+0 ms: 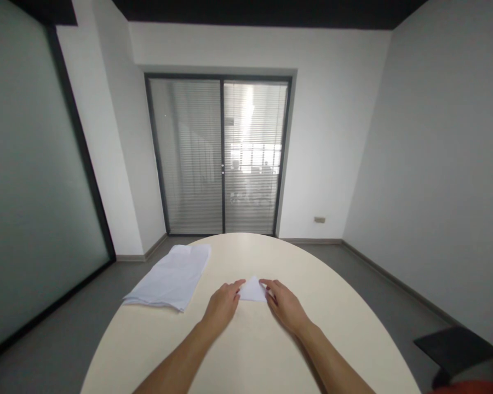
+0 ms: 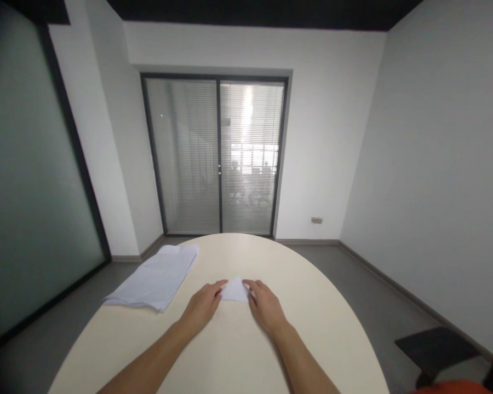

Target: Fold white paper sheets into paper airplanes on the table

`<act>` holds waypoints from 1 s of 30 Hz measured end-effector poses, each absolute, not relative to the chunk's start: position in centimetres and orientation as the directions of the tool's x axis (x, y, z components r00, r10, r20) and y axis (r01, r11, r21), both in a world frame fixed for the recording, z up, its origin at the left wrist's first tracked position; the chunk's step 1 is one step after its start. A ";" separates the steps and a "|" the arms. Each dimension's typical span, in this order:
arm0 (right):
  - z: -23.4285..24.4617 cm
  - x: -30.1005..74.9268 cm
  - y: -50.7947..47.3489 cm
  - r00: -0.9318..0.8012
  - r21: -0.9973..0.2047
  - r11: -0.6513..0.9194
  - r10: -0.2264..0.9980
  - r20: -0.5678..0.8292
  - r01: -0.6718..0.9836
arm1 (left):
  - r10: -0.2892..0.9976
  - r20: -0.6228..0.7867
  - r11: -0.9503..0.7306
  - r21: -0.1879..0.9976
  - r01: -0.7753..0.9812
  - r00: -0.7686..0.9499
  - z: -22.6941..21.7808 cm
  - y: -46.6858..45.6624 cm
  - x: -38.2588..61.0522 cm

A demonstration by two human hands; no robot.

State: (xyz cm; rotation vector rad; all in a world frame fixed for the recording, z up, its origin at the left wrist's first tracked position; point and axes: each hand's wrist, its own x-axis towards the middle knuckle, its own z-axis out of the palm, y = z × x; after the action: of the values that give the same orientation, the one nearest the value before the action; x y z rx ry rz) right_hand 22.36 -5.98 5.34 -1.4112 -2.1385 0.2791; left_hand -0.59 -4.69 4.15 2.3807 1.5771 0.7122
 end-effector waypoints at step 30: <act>6.2 21.1 -6.9 -0.523 -0.391 0.596 0.803 0.286 0.701 | 0.753 0.410 -0.656 0.407 0.636 0.515 3.9 -5.2 -0.5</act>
State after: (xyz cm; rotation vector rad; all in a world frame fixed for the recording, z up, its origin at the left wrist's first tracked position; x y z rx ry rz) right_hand 21.13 -6.88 6.20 -1.2001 -2.3899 0.3154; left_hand -0.49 -5.18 3.93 2.5503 1.1854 0.8416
